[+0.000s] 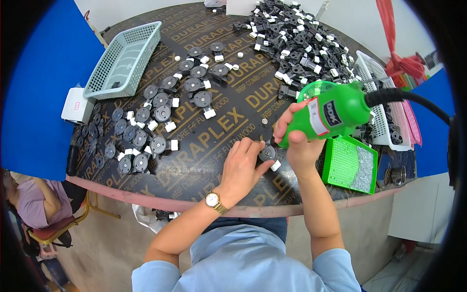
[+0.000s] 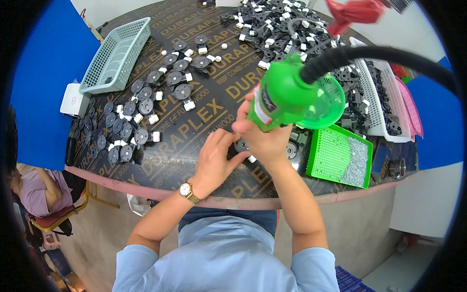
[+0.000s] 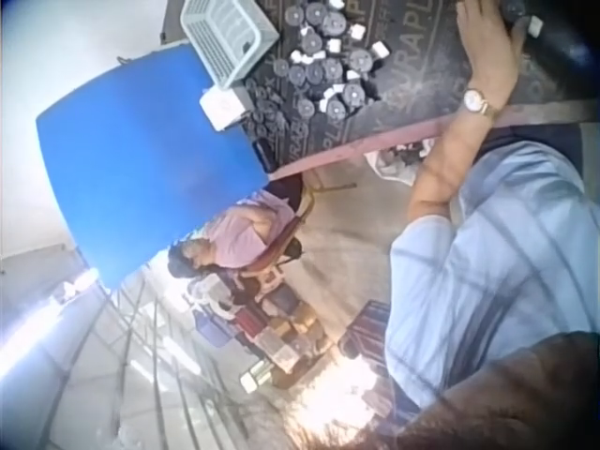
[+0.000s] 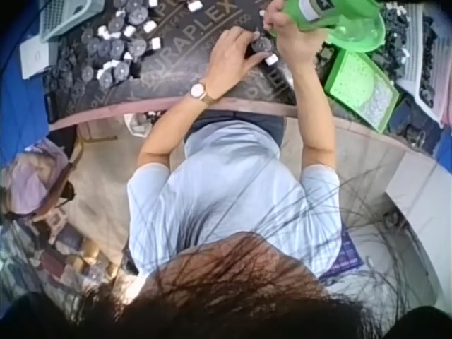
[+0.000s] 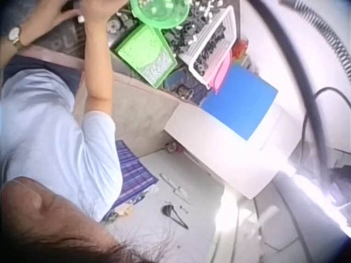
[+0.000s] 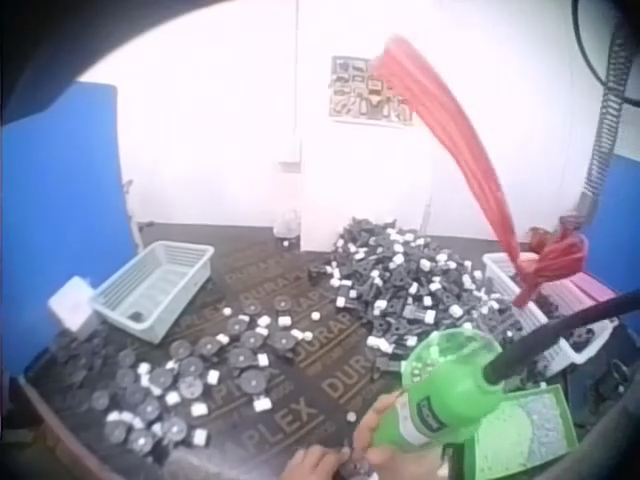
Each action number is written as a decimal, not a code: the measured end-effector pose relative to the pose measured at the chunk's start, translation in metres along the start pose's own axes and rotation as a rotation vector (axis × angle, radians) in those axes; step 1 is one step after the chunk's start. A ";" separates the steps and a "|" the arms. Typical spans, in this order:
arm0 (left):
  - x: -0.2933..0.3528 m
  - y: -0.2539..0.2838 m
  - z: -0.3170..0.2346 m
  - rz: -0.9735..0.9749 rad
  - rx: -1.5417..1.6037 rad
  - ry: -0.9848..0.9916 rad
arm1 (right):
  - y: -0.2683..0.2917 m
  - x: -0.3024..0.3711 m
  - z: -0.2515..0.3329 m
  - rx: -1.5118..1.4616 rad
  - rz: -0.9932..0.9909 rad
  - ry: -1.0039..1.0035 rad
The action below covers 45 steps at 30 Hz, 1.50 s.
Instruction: Fastening screws into small plastic components using an electric screwdriver at a factory workbench.
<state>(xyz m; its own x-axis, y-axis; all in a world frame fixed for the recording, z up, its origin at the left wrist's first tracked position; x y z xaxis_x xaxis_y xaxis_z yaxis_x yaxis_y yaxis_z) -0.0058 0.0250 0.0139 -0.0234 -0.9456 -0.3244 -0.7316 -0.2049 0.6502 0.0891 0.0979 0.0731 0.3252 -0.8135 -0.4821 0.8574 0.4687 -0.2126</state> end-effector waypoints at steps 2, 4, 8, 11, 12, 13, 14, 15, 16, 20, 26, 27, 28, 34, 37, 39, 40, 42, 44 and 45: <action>0.001 -0.001 0.001 0.024 0.023 0.028 | 0.000 0.003 -0.006 0.016 -0.039 0.033; 0.001 -0.003 0.001 -0.013 0.013 -0.018 | -0.003 0.005 -0.007 0.054 -0.061 0.042; 0.002 -0.006 -0.003 -0.005 -0.029 -0.005 | -0.004 0.003 -0.006 0.134 -0.072 0.068; 0.002 -0.010 -0.004 -0.023 -0.034 -0.024 | -0.001 0.003 -0.003 0.185 -0.064 0.078; 0.001 -0.012 -0.005 -0.020 -0.027 -0.035 | 0.001 0.002 0.000 0.170 -0.046 0.099; 0.001 -0.012 -0.005 -0.021 -0.028 -0.042 | 0.001 0.001 0.003 0.147 -0.024 0.120; 0.001 -0.012 -0.004 -0.019 -0.030 -0.046 | 0.003 0.001 0.011 0.126 -0.034 0.109; 0.001 -0.013 -0.003 -0.013 -0.005 -0.033 | 0.006 0.003 0.021 0.064 -0.078 0.068; 0.000 -0.014 -0.004 -0.006 0.025 -0.025 | 0.015 0.006 0.033 0.037 -0.067 0.080; 0.001 0.000 -0.004 0.044 -0.023 -0.107 | 0.067 0.022 0.076 0.168 -0.140 0.179; -0.003 0.010 -0.020 0.260 -0.015 -0.097 | 0.159 0.044 0.097 0.472 -0.347 0.193; -0.003 0.007 -0.022 0.266 -0.012 -0.104 | 0.165 0.048 0.095 0.477 -0.354 0.194; -0.002 0.004 -0.022 0.298 -0.048 -0.111 | 0.168 0.050 0.090 0.463 -0.332 0.189; 0.004 -0.006 -0.024 0.378 -0.130 -0.143 | 0.164 0.051 0.081 0.371 -0.301 0.205; 0.005 -0.007 -0.021 0.367 -0.052 -0.107 | 0.162 0.050 0.077 0.364 -0.310 0.191; 0.005 -0.006 -0.020 0.360 -0.006 -0.077 | 0.162 0.051 0.073 0.392 -0.330 0.165; 0.005 -0.006 -0.020 0.357 0.003 -0.061 | 0.162 0.051 0.072 0.388 -0.327 0.164; 0.007 -0.005 -0.020 0.352 0.011 -0.042 | 0.161 0.051 0.071 0.406 -0.300 0.164; 0.007 -0.005 -0.021 0.373 0.038 -0.055 | 0.159 0.051 0.070 0.405 -0.296 0.167; 0.008 -0.005 -0.022 0.373 0.039 -0.053 | 0.158 0.051 0.069 0.405 -0.293 0.171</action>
<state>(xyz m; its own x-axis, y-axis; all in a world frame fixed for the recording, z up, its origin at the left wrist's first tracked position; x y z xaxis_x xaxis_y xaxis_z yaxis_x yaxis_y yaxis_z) 0.0129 0.0134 0.0231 -0.3279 -0.9387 -0.1064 -0.6916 0.1619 0.7039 0.2693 0.1067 0.0737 0.0083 -0.8067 -0.5908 0.9990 0.0324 -0.0303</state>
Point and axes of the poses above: each hand's wrist, its own x-axis away from the middle knuckle, its own y-axis out of the back of the hand, z = x × y, the point moved 4 cm from there along -x, towards the middle knuckle, and after that the axes turned 6 degrees about z, right-handed, at the moved point
